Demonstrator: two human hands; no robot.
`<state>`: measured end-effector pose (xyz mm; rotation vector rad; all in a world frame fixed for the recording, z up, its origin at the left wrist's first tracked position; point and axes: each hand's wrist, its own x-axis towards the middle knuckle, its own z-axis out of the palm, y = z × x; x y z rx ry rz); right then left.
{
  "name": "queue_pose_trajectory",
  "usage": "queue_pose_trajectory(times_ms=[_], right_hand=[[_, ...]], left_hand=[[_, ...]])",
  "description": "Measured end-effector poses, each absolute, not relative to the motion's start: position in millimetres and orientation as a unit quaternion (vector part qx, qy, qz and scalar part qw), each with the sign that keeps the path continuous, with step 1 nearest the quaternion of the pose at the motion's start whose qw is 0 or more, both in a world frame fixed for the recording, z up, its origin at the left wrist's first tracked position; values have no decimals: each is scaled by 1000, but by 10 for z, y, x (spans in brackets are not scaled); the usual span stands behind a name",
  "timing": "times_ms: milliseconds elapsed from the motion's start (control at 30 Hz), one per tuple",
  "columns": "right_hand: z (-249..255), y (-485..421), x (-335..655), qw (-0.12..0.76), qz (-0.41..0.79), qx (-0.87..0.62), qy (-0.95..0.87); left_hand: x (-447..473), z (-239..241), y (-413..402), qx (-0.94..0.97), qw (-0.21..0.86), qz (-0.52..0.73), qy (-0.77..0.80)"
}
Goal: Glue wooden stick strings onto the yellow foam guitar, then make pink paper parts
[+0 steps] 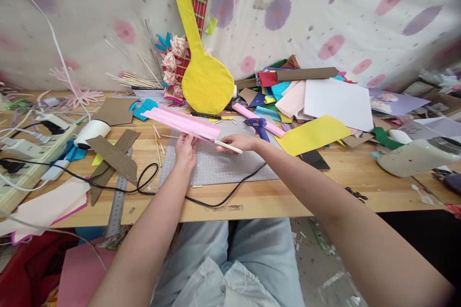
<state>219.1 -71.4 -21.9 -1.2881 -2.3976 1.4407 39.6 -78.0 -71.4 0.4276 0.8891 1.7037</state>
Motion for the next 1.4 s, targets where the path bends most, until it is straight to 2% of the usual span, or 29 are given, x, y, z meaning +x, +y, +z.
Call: queue_pose_trajectory(times_ms=[467, 1067, 1400], right_hand=[[-205, -693, 2161, 32, 454, -413, -789], [-219, -670, 2142, 45, 529, -391, -752], [-238, -652, 2151, 52, 498, -413, -761]], left_hand=[[422, -699, -794, 179, 532, 739, 371], [514, -739, -847, 207, 549, 724, 362], [503, -713, -862, 176, 547, 728, 374]])
